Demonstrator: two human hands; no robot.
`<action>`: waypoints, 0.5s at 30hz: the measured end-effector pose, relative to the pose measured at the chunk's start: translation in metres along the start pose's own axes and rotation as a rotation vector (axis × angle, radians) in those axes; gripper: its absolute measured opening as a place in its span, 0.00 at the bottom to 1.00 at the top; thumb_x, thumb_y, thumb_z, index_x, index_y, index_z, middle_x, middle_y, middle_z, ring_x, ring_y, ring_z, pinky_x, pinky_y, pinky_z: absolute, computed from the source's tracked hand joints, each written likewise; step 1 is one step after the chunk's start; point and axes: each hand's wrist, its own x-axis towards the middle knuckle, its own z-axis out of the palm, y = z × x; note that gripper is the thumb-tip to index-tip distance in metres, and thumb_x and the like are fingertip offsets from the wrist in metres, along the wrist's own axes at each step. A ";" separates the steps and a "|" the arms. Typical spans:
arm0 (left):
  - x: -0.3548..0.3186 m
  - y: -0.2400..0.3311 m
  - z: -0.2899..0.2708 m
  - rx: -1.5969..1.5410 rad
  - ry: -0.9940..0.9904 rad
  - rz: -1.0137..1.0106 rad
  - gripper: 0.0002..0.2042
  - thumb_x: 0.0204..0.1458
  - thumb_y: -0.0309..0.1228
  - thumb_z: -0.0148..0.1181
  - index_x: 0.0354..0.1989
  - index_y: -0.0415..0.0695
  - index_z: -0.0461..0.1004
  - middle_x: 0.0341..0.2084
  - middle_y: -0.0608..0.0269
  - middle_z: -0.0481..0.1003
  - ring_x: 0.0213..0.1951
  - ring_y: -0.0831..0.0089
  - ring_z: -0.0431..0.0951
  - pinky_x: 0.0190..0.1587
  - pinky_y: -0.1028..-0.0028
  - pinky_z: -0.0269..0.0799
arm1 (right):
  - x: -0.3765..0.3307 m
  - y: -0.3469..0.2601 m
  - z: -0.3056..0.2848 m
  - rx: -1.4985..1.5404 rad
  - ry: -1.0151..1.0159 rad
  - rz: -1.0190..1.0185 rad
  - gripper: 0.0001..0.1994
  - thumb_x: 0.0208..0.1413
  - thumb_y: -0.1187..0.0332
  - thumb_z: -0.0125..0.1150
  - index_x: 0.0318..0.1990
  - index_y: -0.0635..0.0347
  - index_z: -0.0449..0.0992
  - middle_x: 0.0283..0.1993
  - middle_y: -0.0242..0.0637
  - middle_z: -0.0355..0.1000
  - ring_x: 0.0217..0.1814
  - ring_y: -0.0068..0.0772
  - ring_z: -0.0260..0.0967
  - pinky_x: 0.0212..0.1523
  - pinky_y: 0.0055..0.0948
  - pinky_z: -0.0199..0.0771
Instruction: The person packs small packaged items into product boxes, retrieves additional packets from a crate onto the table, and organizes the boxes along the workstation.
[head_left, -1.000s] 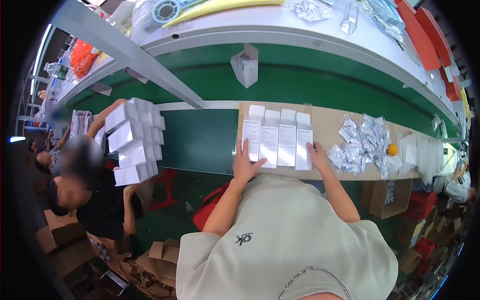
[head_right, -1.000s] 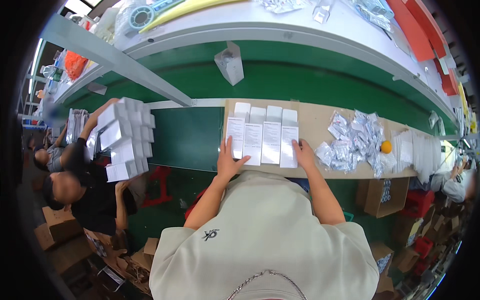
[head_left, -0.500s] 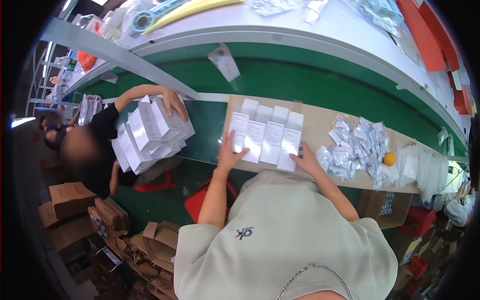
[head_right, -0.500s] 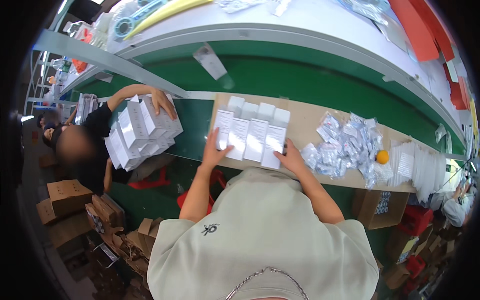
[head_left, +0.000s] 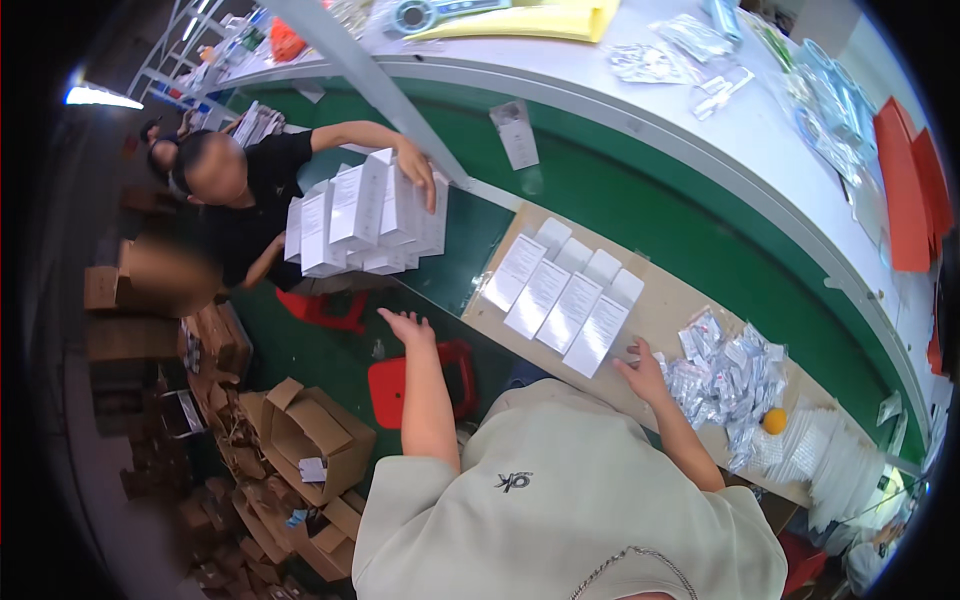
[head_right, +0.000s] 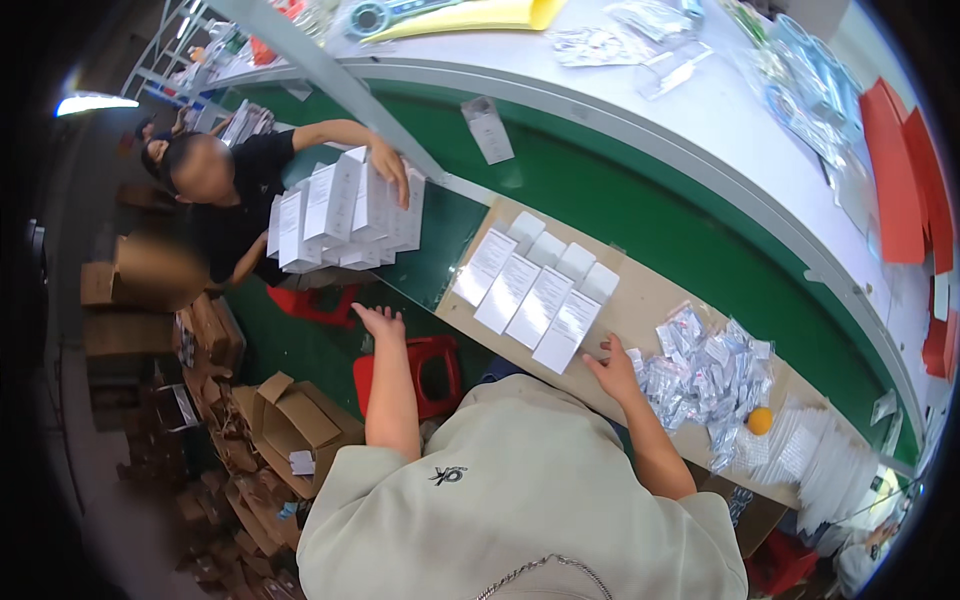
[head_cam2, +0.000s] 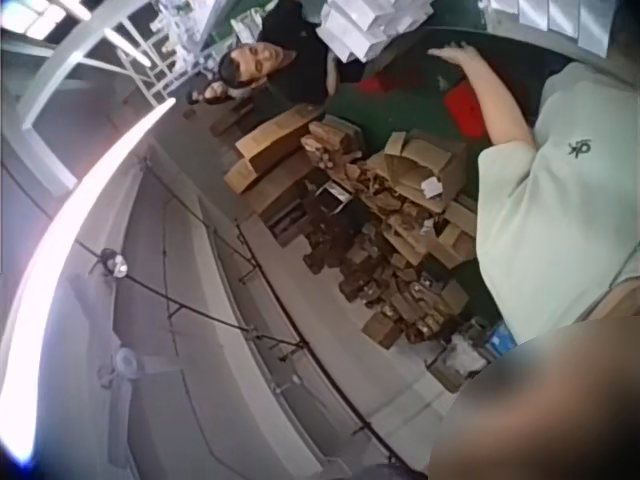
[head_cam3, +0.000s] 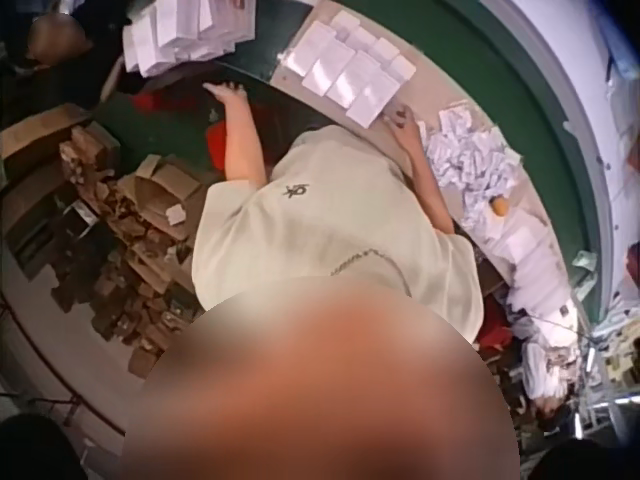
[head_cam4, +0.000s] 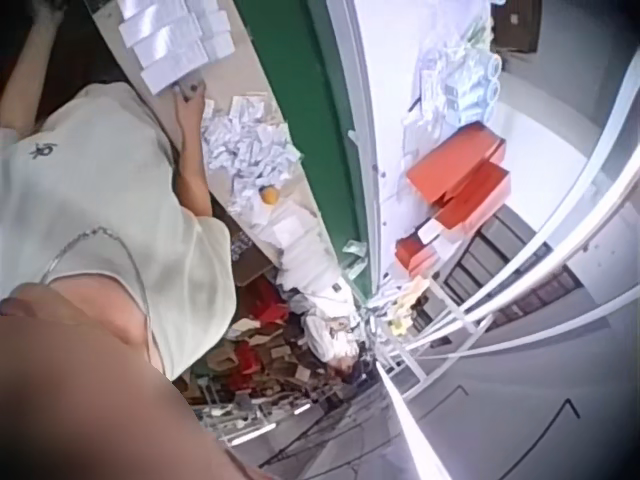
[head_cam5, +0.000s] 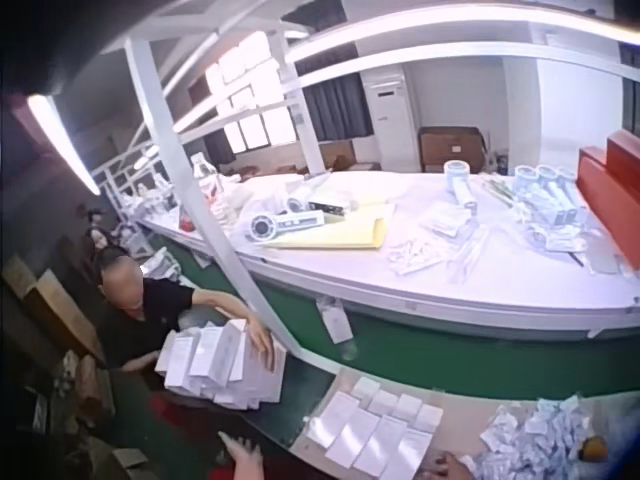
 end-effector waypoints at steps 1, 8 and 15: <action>0.019 0.019 -0.005 -0.104 0.023 -0.031 0.50 0.52 0.73 0.44 0.75 0.50 0.42 0.74 0.59 0.44 0.71 0.54 0.51 0.68 0.41 0.44 | 0.004 -0.005 0.000 0.011 0.003 -0.003 0.42 0.54 0.55 0.69 0.69 0.68 0.53 0.60 0.57 0.69 0.45 0.44 0.79 0.43 0.35 0.79; 0.067 0.089 0.046 -0.367 -0.045 -0.177 0.55 0.45 0.80 0.30 0.76 0.54 0.40 0.76 0.59 0.40 0.74 0.48 0.42 0.68 0.34 0.35 | 0.015 0.003 0.013 0.085 0.234 0.091 0.40 0.53 0.56 0.70 0.67 0.67 0.57 0.59 0.54 0.70 0.41 0.39 0.78 0.41 0.33 0.78; 0.090 0.079 0.104 -0.500 -0.277 -0.113 0.49 0.49 0.75 0.29 0.73 0.52 0.53 0.72 0.52 0.52 0.72 0.46 0.49 0.69 0.37 0.42 | 0.001 -0.015 0.052 0.132 0.378 0.188 0.37 0.54 0.59 0.69 0.66 0.64 0.58 0.59 0.53 0.69 0.42 0.39 0.77 0.39 0.34 0.78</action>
